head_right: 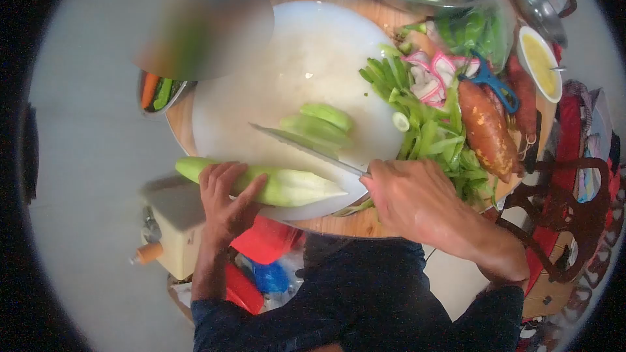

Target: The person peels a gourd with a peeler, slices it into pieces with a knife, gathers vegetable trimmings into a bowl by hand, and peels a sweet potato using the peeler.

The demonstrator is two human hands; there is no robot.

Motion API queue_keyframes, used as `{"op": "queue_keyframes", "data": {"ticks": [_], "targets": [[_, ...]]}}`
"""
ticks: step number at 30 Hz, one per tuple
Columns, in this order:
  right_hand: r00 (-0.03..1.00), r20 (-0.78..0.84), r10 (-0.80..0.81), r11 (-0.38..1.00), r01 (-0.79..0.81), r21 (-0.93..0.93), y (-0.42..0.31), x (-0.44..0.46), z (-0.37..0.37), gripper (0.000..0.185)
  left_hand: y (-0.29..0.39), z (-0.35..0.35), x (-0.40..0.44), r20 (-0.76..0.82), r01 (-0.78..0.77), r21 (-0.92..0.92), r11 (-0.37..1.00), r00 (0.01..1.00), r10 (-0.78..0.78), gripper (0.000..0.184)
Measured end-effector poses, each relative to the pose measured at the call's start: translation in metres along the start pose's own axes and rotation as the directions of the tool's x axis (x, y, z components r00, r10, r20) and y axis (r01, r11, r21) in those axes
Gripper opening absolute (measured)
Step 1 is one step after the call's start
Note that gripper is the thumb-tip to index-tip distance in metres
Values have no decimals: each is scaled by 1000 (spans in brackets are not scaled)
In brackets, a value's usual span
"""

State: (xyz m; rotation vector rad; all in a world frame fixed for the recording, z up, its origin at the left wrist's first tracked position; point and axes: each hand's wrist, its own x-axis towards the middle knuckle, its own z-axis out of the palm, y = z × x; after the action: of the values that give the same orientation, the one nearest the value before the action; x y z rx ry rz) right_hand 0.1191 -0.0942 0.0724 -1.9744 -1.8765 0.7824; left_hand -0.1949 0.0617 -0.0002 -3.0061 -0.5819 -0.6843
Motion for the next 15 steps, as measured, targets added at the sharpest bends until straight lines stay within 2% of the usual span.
{"op": "queue_keyframes", "data": {"ticks": [5,15], "targets": [[993,16,-114,991,112,79,-12,-4,7,24,4,1,-7,11,39,-6,999,999,-39,65],[992,88,-88,995,83,56,-25,-7,12,19,6,1,-6,6,45,-15,999,999,-45,72]]}}
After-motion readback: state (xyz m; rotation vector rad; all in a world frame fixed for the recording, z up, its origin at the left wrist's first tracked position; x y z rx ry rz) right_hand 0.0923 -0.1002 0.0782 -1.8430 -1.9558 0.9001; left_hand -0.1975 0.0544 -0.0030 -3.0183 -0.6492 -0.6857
